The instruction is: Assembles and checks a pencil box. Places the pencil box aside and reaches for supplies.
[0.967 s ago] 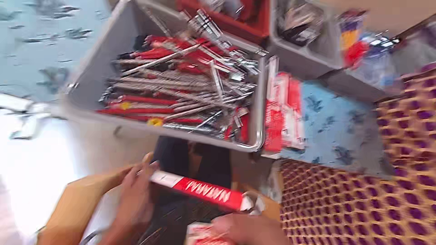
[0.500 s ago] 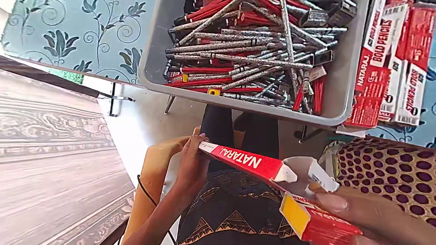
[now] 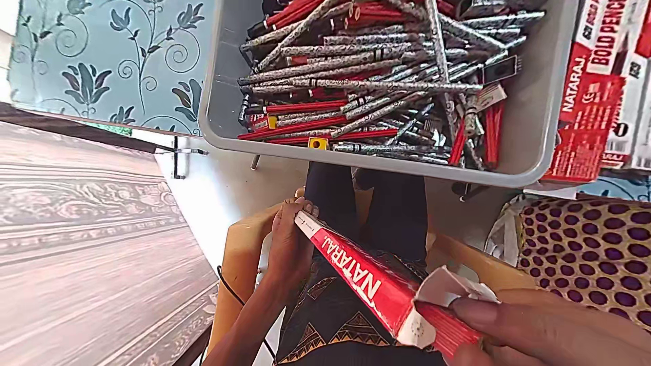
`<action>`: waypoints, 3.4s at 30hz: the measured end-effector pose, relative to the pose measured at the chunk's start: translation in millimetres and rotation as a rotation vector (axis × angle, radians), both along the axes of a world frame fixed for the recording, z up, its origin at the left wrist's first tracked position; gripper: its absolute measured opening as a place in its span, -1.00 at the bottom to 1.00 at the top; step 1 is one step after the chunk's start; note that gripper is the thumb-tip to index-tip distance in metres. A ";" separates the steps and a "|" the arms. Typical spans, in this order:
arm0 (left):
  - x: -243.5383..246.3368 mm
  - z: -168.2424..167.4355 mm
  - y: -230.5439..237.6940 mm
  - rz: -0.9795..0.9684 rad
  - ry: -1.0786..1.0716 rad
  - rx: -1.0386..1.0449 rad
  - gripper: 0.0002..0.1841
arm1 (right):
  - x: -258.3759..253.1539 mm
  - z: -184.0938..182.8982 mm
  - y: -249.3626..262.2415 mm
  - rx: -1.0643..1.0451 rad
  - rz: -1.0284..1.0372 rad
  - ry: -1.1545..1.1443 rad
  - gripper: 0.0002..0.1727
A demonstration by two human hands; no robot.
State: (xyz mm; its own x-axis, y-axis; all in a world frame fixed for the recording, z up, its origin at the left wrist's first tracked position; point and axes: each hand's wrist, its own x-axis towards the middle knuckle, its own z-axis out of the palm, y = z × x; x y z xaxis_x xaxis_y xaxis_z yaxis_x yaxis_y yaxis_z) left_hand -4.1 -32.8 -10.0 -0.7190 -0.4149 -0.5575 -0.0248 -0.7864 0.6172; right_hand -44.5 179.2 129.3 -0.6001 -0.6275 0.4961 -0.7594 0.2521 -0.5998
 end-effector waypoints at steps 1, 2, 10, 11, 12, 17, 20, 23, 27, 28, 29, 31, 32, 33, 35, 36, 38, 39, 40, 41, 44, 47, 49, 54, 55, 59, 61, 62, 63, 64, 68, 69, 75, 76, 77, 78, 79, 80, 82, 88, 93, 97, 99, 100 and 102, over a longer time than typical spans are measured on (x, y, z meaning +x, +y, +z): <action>0.4 -1.6 -0.3 -0.001 0.009 -0.002 -0.67 | 0.2 1.6 3.4 0.080 0.002 0.005 -0.75; 0.6 -2.8 -0.5 0.002 0.012 -0.002 -0.68 | -0.7 2.6 4.8 0.119 0.012 0.011 -0.75; 10.2 29.3 -1.6 -0.043 0.001 -0.068 -0.68 | -9.4 -9.0 -9.6 0.075 0.005 0.154 -0.71; 10.3 28.2 -3.4 -0.039 0.010 -0.081 -0.67 | -9.8 -7.6 -9.9 0.079 0.012 0.161 -0.69; 9.6 27.8 -4.4 -0.024 0.015 -0.070 -0.64 | -9.3 -6.2 -11.3 0.074 0.010 0.163 -0.69; 3.3 10.2 -9.5 0.007 0.032 -0.074 -0.73 | -8.6 -9.8 -23.2 0.009 -0.002 0.191 -0.65; 2.4 13.8 -11.6 0.026 0.020 -0.091 -0.73 | -14.2 -14.7 -23.8 0.045 0.058 0.221 -0.65; 2.4 10.5 -15.5 0.047 -0.006 -0.140 -0.71 | -20.7 -9.2 -24.9 0.154 0.143 0.214 -0.64; 2.8 8.8 -20.1 0.073 -0.036 -0.124 -0.73 | -25.4 -0.6 -33.0 0.254 0.184 0.177 -0.52; 2.9 8.8 -21.4 0.078 -0.030 -0.102 -0.73 | -27.4 -1.3 -34.2 0.215 0.216 0.148 -0.50; 3.5 7.5 -22.9 0.084 -0.016 -0.073 -0.72 | -29.7 -1.6 -34.5 0.145 0.256 0.105 -0.48; 4.2 1.7 -27.7 0.082 0.024 -0.027 -0.74 | -36.2 4.2 -34.9 0.017 0.304 0.022 -0.47; 4.0 -0.3 -29.8 0.074 0.037 -0.012 -0.75 | -42.6 9.6 -36.5 -0.020 0.306 -0.009 -0.52; 3.9 -1.0 -30.7 0.066 0.041 -0.005 -0.74 | -50.9 13.5 -41.0 -0.044 0.282 -0.025 -0.62; 2.1 -2.7 -31.5 0.050 0.047 0.006 -0.72 | -74.3 13.5 -63.0 -0.019 0.169 0.046 -0.76; 1.9 -5.0 -31.4 0.036 0.053 0.015 -0.72 | -88.1 14.0 -79.1 0.038 0.138 0.108 -0.79; 0.2 -7.4 -30.2 0.030 0.043 0.022 -0.71 | -112.6 13.9 -115.8 0.232 0.147 0.210 -0.77; -0.5 -7.2 -29.4 0.031 0.026 0.023 -0.72 | -119.6 12.8 -134.0 0.329 0.188 0.200 -0.79; -0.7 -6.4 -28.6 0.032 0.008 0.022 -0.72 | -122.4 11.4 -150.7 0.421 0.223 0.170 -0.85; -0.6 -5.1 -27.4 0.031 -0.009 0.013 -0.73 | -122.2 10.0 -166.0 0.525 0.245 0.131 -0.90; 0.0 -4.9 -26.5 0.033 0.018 -0.005 -0.72 | -124.1 11.9 -215.6 0.960 0.212 -0.041 -0.79; -0.7 -3.3 -26.8 0.027 0.036 -0.003 -0.72 | -121.6 12.7 -233.7 1.153 0.062 -0.073 -0.78; -0.4 -2.7 -26.5 0.019 0.037 0.005 -0.72 | -121.4 9.5 -235.4 1.118 0.031 -0.063 -0.77; -0.9 -0.5 -20.4 0.001 0.023 0.022 -0.71 | -121.6 8.5 -244.9 1.113 0.078 -0.039 -0.76; -0.8 0.8 -18.9 -0.003 0.016 0.028 -0.71 | -122.1 8.6 -247.0 1.127 0.069 -0.029 -0.75; 2.4 4.8 -19.5 -0.030 0.032 0.046 -0.71 | -125.8 -1.3 -249.3 1.128 0.032 -0.033 -0.75; 3.6 6.2 -20.7 -0.029 0.045 0.048 -0.71 | -130.6 -6.7 -246.2 1.095 0.037 -0.031 -0.76; 4.1 7.6 -21.3 -0.029 0.055 0.041 -0.70 | -132.4 -8.2 -245.3 1.083 0.042 -0.027 -0.74; 4.8 9.4 -22.3 -0.031 0.061 0.033 -0.70 | -133.8 -8.4 -244.3 1.079 0.053 -0.030 -0.70; 5.6 11.0 -23.3 -0.036 0.067 0.030 -0.70 | -134.5 -8.0 -243.2 1.077 0.061 -0.034 -0.62; 5.9 8.6 -27.8 -0.034 0.128 0.091 -0.65 | -132.8 -2.9 -224.7 0.874 0.055 -0.101 -0.54; 5.5 8.9 -28.3 -0.035 0.135 0.104 -0.65 | -133.7 -4.7 -214.5 0.721 0.046 -0.133 -0.60; 3.4 12.0 -19.8 -0.020 0.029 0.140 -0.65 | -100.9 -4.9 -110.6 0.032 0.043 -0.249 -0.50; 3.3 12.0 -18.3 -0.029 0.011 0.126 -0.65 | -89.9 -5.0 -88.8 -0.034 0.070 -0.263 -0.51; 5.7 11.3 -17.3 -0.051 0.006 0.103 -0.65 | -76.4 -8.0 -68.6 -0.093 0.089 -0.280 -0.53; 7.9 10.1 -15.6 -0.068 0.019 0.078 -0.65 | -61.5 -11.6 -49.9 -0.128 0.098 -0.307 -0.54; 10.7 8.6 -13.5 -0.086 0.035 0.045 -0.64 | -45.5 -14.5 -32.6 -0.134 0.111 -0.339 -0.56; 14.7 6.9 -11.6 -0.124 0.046 0.017 -0.64 | -28.3 -15.6 -17.5 -0.122 0.123 -0.371 -0.58; 12.2 0.8 -6.7 -0.140 -0.010 0.011 -0.62 | -3.2 -13.5 1.2 -0.090 0.161 -0.339 -0.68; 16.0 -16.3 1.6 -0.230 -0.166 0.006 -0.75 | 26.6 -2.0 14.0 0.030 0.026 -0.095 -0.75; 13.8 -14.8 5.1 -0.221 -0.195 -0.004 -0.70 | 26.6 0.3 14.1 0.148 -0.004 -0.070 -0.79; 14.9 -16.0 3.9 -0.210 -0.165 -0.020 -0.70 | 24.1 -3.7 14.5 0.085 -0.071 -0.069 -0.86; 14.5 -15.5 4.2 -0.205 -0.176 -0.024 -0.70 | 24.4 -9.0 13.3 0.030 -0.094 -0.074 -0.88; 14.6 -15.2 4.3 -0.203 -0.177 -0.019 -0.70 | 24.9 -11.4 12.6 0.004 -0.104 -0.073 -0.88; 15.0 -15.2 4.6 -0.200 -0.182 0.000 -0.71 | 25.4 -15.4 11.2 -0.035 -0.118 -0.061 -0.89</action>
State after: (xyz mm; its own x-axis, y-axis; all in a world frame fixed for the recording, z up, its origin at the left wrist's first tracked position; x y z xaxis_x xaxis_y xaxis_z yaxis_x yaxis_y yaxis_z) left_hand 10.9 -28.1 -25.2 -0.6745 -0.2749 -0.6852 -0.2900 -0.7549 0.5883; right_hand -19.2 190.4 113.9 -0.6983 -0.5334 0.4773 -0.6878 0.3155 -0.6537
